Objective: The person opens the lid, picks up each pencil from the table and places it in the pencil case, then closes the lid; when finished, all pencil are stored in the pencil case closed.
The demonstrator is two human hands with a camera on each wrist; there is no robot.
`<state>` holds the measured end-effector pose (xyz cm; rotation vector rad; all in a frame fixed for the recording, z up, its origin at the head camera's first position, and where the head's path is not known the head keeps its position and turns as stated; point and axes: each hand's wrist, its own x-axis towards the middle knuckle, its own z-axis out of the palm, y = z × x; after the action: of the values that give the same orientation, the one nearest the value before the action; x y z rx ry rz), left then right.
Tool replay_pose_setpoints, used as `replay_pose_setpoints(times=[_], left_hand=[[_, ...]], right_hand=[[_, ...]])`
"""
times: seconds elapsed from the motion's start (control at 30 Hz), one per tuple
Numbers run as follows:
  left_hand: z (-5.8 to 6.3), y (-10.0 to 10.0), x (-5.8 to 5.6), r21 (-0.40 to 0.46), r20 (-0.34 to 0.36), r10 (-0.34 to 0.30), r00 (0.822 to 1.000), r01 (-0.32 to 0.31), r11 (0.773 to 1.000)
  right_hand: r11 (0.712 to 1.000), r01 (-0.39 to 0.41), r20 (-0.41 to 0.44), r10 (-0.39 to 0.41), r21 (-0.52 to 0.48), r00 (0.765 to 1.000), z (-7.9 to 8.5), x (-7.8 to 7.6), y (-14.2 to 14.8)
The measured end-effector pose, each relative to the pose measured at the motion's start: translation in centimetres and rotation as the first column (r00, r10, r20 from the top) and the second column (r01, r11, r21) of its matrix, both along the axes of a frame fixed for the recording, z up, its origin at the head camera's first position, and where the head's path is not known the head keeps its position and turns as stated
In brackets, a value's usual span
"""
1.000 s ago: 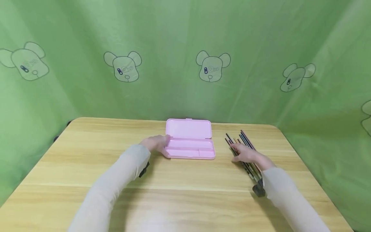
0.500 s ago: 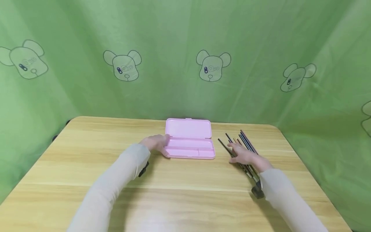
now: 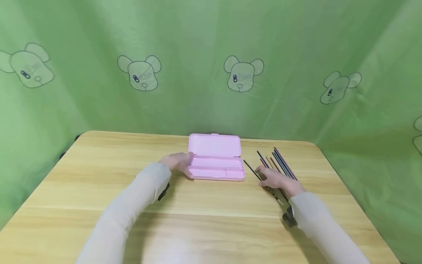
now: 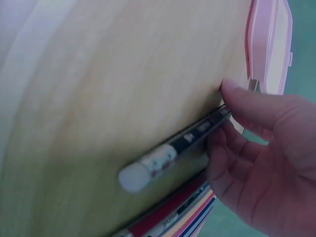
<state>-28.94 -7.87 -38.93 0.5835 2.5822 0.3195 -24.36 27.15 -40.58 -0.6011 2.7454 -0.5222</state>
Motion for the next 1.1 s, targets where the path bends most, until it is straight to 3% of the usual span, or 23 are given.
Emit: replay_pose_setpoints(times=[0.2, 0.4, 0.9, 1.1], left_hand=[[0.0, 0.1, 0.1, -0.002, 0.002, 0.004, 1.000, -0.004, 1.000], [0.1, 0.3, -0.5, -0.041, -0.015, -0.007, 1.000, 0.006, 0.999], [0.0, -0.4, -0.1, -0.014, 0.003, 0.014, 1.000, -0.014, 1.000], [0.0, -0.2, -0.1, 0.001, 0.006, 0.017, 1.000, -0.017, 1.000]], right_hand=[[0.998, 0.050, -0.015, -0.049, 0.033, 0.999, 0.0, 0.4, -0.2], [0.998, 0.065, -0.027, -0.065, -0.011, 0.997, 0.3, -0.1, -0.2], [0.983, -0.065, -0.162, 0.037, -0.169, 0.986, 0.5, -1.9, -3.0], [0.982, -0.084, -0.186, 0.052, -0.168, 0.981, 0.7, -2.7, -4.3]])
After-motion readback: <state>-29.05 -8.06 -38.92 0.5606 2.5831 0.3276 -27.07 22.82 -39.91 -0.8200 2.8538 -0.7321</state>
